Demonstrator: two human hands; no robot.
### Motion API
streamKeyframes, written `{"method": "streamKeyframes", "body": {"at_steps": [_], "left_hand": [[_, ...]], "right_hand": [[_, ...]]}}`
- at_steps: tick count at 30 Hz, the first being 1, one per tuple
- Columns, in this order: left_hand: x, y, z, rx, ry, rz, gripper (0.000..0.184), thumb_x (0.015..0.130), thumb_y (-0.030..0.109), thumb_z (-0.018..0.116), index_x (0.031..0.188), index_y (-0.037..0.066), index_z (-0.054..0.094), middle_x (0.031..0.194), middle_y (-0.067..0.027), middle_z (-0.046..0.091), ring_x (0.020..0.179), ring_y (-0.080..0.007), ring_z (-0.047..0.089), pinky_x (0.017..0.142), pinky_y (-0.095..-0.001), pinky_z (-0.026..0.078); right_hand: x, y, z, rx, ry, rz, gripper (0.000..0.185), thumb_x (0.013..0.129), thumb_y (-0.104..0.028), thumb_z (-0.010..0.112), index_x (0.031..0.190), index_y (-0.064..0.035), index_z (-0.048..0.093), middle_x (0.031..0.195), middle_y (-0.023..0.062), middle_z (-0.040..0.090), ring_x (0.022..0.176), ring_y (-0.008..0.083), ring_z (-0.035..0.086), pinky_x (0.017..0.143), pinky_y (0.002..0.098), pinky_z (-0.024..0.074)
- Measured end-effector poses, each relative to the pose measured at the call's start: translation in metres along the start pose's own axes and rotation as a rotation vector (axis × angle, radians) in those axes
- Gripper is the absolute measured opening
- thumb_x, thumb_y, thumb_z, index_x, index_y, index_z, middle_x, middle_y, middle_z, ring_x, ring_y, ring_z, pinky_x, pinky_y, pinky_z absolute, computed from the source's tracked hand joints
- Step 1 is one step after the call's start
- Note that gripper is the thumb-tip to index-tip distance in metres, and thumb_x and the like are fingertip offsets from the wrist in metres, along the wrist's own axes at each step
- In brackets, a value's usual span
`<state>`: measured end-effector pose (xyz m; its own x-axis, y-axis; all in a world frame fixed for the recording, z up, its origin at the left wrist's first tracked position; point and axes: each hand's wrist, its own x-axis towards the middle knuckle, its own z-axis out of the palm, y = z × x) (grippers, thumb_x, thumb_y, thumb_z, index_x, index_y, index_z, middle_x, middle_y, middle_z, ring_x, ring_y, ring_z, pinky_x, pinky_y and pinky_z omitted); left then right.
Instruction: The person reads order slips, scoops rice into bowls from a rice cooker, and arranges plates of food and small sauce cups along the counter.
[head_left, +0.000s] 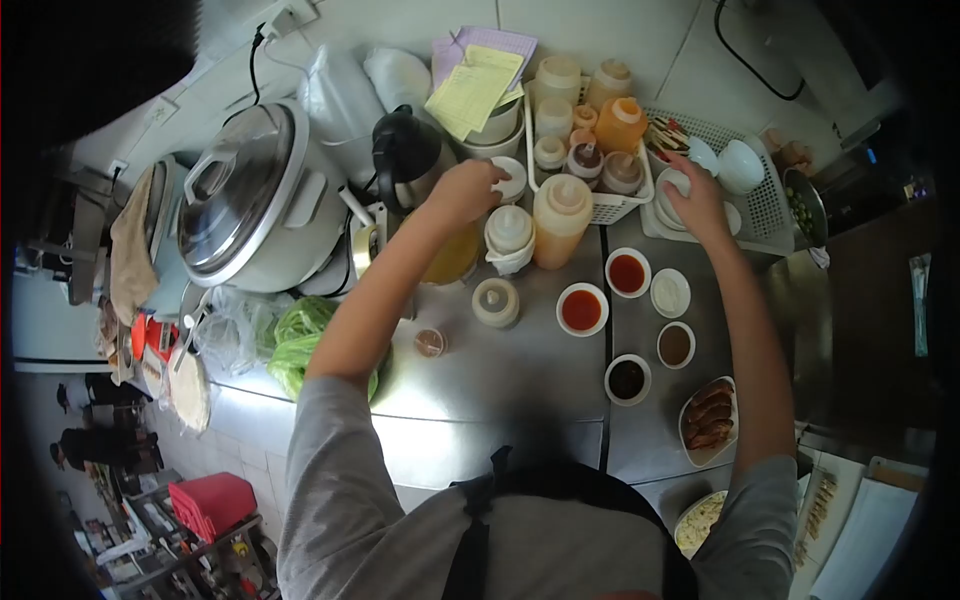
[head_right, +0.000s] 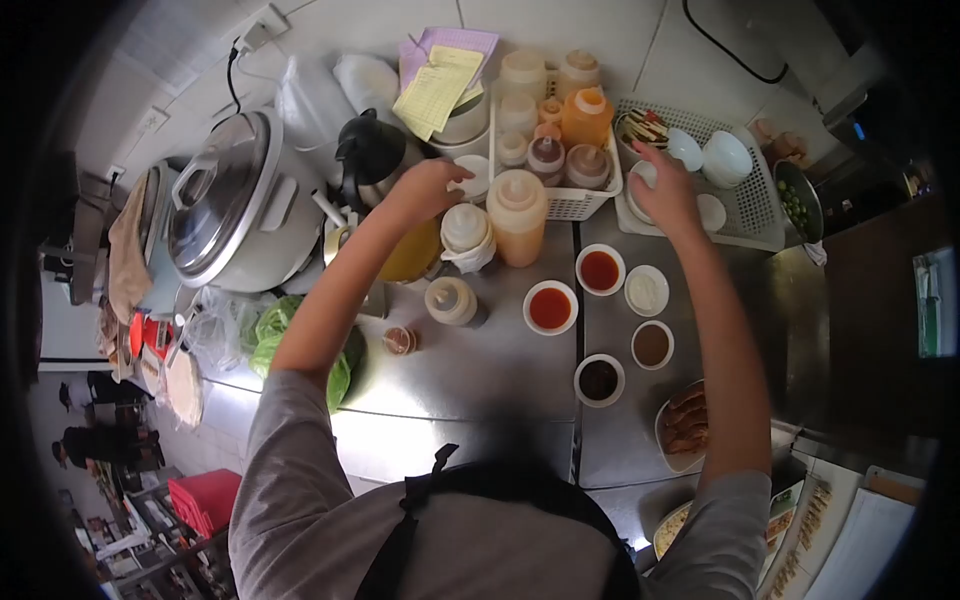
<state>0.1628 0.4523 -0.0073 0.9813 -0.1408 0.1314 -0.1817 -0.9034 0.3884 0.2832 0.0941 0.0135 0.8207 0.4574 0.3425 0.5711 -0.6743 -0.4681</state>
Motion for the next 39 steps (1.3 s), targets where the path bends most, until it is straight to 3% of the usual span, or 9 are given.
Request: {"method": "streamKeyframes", "body": {"at_steps": [4,9,13,17,21,28,33,36,39], "left_hand": [[0.043,-0.022,0.046,0.383,-0.267,0.026,0.027,0.073,0.022,0.073,0.097,0.011,0.071,0.094,-0.0104,0.068,0.085,-0.0286,0.066,0.08,-0.0404,0.052],[0.034,-0.019,0.025,0.33,-0.308,-0.046,0.018,0.078,0.027,0.068,0.089,0.014,0.073,0.087,-0.0097,0.07,0.085,-0.0276,0.067,0.077,-0.0394,0.052],[0.021,-0.015,-0.01,0.049,-0.03,-0.136,0.026,0.08,0.029,0.066,0.096,0.01,0.071,0.087,-0.0141,0.068,0.082,-0.0328,0.065,0.073,-0.0413,0.052],[-0.029,0.086,-0.086,-0.109,0.427,-0.123,0.02,0.079,0.017,0.069,0.092,0.002,0.071,0.081,-0.0133,0.067,0.077,-0.0292,0.065,0.068,-0.0367,0.05],[-0.107,0.175,-0.103,-0.167,0.485,0.085,0.027,0.065,0.014,0.075,0.091,0.006,0.072,0.072,-0.0042,0.058,0.071,-0.0235,0.056,0.064,-0.0365,0.045],[-0.112,0.226,0.051,-0.107,0.215,0.389,0.026,0.069,0.015,0.068,0.095,0.013,0.072,0.081,0.0019,0.056,0.084,-0.0178,0.051,0.077,-0.0325,0.04],[-0.086,0.206,0.134,0.097,0.122,0.57,0.022,0.07,0.018,0.064,0.09,0.016,0.073,0.08,0.0029,0.055,0.086,-0.0167,0.05,0.076,-0.0311,0.039],[-0.084,0.208,0.155,0.127,0.142,0.597,0.022,0.07,0.019,0.063,0.089,0.018,0.073,0.081,0.0036,0.055,0.086,-0.0158,0.049,0.076,-0.0303,0.04],[-0.082,0.208,0.166,0.172,0.127,0.589,0.022,0.071,0.018,0.062,0.09,0.019,0.073,0.082,0.0041,0.056,0.088,-0.0154,0.05,0.077,-0.0298,0.04]], "right_hand": [[0.034,-0.024,0.01,0.264,0.006,0.161,0.053,0.078,-0.028,0.07,0.124,-0.006,0.054,0.113,0.0155,0.062,0.103,0.0287,0.059,0.088,0.038,0.0474],[0.046,-0.086,-0.019,-0.077,-0.208,0.29,0.065,0.068,-0.042,0.076,0.117,-0.0021,0.058,0.106,0.0185,0.064,0.101,0.0277,0.062,0.085,0.0353,0.0489],[0.046,-0.061,0.01,-0.266,-0.416,0.255,0.071,0.057,-0.052,0.078,0.104,-0.0006,0.066,0.102,0.019,0.066,0.097,0.0299,0.064,0.085,0.0368,0.0495],[0.041,-0.02,0.061,-0.206,-0.226,0.172,0.066,0.053,-0.052,0.079,0.096,-0.0026,0.07,0.099,0.0195,0.068,0.092,0.0294,0.066,0.083,0.0363,0.0523],[0.04,-0.041,0.049,-0.111,-0.264,0.319,0.064,0.052,-0.049,0.08,0.097,-0.0036,0.07,0.099,0.0169,0.068,0.091,0.0281,0.067,0.083,0.0349,0.0522],[-0.012,-0.089,-0.078,0.194,0.019,0.226,0.055,0.062,-0.04,0.082,0.099,-0.0024,0.068,0.101,0.0108,0.07,0.091,0.0198,0.067,0.083,0.0315,0.0503],[-0.088,-0.082,-0.133,0.878,0.247,0.157,0.052,0.081,-0.028,0.07,0.121,0.0009,0.055,0.11,0.0096,0.065,0.097,0.0203,0.063,0.092,0.0322,0.0475],[-0.135,-0.081,-0.141,1.333,0.198,0.294,0.055,0.083,-0.026,0.065,0.128,0.0009,0.048,0.116,0.011,0.062,0.104,0.0222,0.061,0.095,0.0346,0.0462],[-0.173,-0.047,-0.134,0.97,0.046,0.64,0.064,0.076,-0.028,0.074,0.128,-0.0003,0.048,0.117,0.0116,0.061,0.109,0.0246,0.059,0.095,0.0378,0.0458]]}}
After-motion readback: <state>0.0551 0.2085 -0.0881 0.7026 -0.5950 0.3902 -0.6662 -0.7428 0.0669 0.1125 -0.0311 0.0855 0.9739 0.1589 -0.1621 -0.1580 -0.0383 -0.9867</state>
